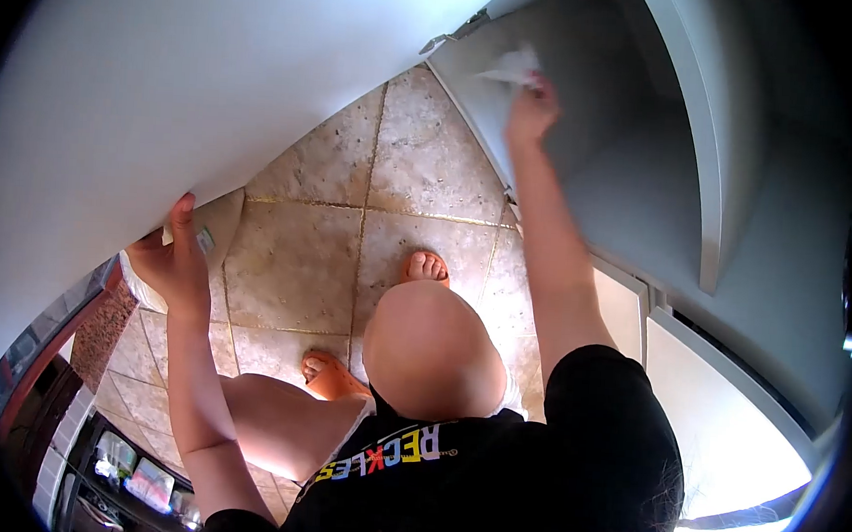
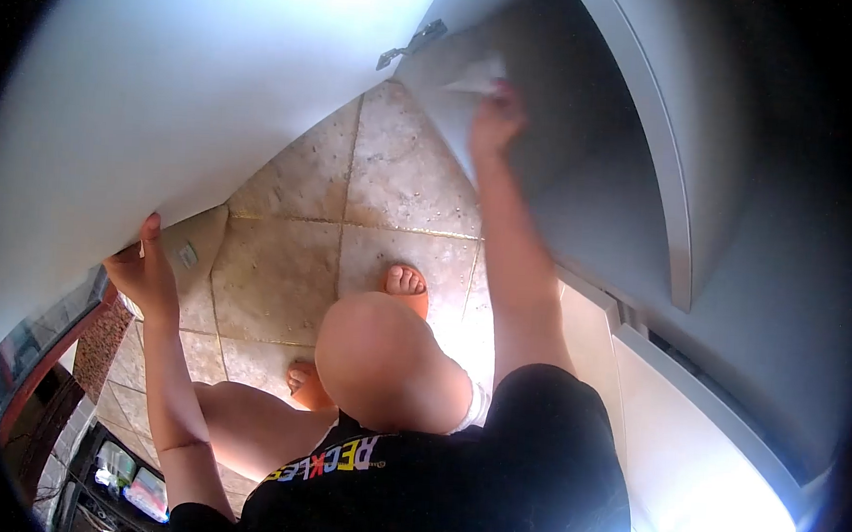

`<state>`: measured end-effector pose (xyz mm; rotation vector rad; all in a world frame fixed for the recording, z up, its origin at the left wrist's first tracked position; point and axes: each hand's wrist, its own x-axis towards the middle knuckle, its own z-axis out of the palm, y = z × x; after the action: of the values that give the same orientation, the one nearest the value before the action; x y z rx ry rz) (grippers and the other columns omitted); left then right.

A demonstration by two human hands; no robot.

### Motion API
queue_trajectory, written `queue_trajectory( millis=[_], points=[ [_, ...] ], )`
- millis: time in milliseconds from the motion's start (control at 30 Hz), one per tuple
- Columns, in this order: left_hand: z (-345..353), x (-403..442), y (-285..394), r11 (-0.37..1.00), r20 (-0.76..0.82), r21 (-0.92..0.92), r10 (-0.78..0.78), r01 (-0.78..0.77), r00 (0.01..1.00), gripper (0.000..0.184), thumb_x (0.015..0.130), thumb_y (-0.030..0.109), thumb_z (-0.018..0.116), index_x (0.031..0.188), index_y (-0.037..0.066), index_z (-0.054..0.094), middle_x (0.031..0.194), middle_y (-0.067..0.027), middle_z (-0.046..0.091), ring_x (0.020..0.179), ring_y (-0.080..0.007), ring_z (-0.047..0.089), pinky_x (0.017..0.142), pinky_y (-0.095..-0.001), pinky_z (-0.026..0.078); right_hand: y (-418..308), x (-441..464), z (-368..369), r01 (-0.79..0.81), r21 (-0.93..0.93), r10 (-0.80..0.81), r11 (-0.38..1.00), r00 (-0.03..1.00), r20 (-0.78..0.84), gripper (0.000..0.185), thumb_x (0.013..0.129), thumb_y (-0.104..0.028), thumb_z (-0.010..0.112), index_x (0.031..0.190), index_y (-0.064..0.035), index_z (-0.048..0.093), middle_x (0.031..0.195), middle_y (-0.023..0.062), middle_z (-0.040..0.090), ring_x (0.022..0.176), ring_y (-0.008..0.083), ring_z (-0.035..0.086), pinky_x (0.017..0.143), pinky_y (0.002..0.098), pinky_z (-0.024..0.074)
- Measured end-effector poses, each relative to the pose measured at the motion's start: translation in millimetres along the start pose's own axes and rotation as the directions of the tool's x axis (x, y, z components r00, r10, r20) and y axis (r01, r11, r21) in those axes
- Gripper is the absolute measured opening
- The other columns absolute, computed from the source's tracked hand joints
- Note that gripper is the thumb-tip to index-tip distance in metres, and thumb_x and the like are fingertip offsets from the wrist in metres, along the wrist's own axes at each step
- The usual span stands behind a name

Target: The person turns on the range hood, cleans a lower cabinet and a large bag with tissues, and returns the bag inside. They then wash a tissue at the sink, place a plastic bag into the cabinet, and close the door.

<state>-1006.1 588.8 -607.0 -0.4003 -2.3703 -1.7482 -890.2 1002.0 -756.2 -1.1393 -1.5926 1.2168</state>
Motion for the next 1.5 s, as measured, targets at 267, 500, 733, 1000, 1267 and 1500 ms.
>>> queue_trajectory(
  millis=[267,500,733,1000,1267,1500],
  points=[
    [4,-1,1,0.999,-0.01,0.034,0.039,-0.039,0.999,0.037,0.078,-0.004,0.061,0.112,-0.001,0.044,0.104,-0.0094,0.055,0.094,-0.0152,0.054,0.085,-0.0291,0.043,80,131,-121,0.025,-0.95,-0.131,-0.311,0.989,0.069,0.049,0.08,-0.045,0.046,0.117,-0.0125,0.052,0.115,0.0144,0.052,0.1,0.0307,0.051,0.093,0.0425,0.0369],
    [-3,9,0,0.98,0.093,0.171,0.088,-0.103,0.992,0.036,0.08,-0.001,0.061,0.112,-0.001,0.044,0.108,-0.0096,0.053,0.097,-0.0174,0.053,0.088,-0.0306,0.04,80,189,-111,0.138,-0.963,-0.001,-0.231,0.99,0.142,0.05,0.079,-0.044,0.047,0.118,-0.0138,0.051,0.118,0.0152,0.05,0.104,0.0322,0.05,0.094,0.0422,0.036],
    [0,12,0,0.99,0.081,0.131,0.048,-0.058,0.996,0.035,0.082,0.003,0.06,0.112,-0.002,0.044,0.107,-0.0095,0.053,0.097,-0.0161,0.051,0.088,-0.0294,0.039,40,248,-17,0.455,-0.878,0.087,0.147,0.878,0.47,0.045,0.078,-0.037,0.049,0.117,-0.0131,0.052,0.117,0.0162,0.05,0.105,0.0325,0.05,0.094,0.0414,0.0363],
    [14,9,13,0.987,0.031,0.102,0.119,-0.121,0.992,0.037,0.081,0.004,0.062,0.112,-0.003,0.043,0.11,-0.0106,0.051,0.1,-0.0164,0.05,0.088,-0.0295,0.039,71,150,53,0.687,-0.678,-0.339,0.261,0.723,0.602,0.029,0.073,-0.012,0.055,0.1,-0.004,0.058,0.105,0.0187,0.056,0.102,0.032,0.051,0.091,0.0385,0.04],
    [3,2,14,0.998,0.028,-0.03,-0.06,0.061,0.998,0.033,0.075,0.005,0.068,0.103,-0.003,0.052,0.101,-0.0096,0.057,0.093,-0.0151,0.053,0.084,-0.028,0.041,30,-124,58,0.523,-0.081,-0.279,0.848,0.572,0.771,0.031,0.066,0.01,0.045,0.084,-0.0047,0.065,0.087,0.0149,0.06,0.084,0.0246,0.058,0.078,0.0325,0.0452],
    [-4,11,17,0.996,0.112,-0.01,-0.082,0.084,0.99,0.033,0.079,0.008,0.065,0.105,-0.004,0.05,0.104,-0.0097,0.055,0.094,-0.0152,0.052,0.084,-0.0277,0.041,-27,-149,20,-0.756,-0.227,0.423,0.614,0.073,0.903,0.035,0.074,0.004,0.055,0.109,0.0,0.052,0.097,0.008,0.059,0.084,0.0182,0.057,0.073,0.0303,0.0471]
  ],
)
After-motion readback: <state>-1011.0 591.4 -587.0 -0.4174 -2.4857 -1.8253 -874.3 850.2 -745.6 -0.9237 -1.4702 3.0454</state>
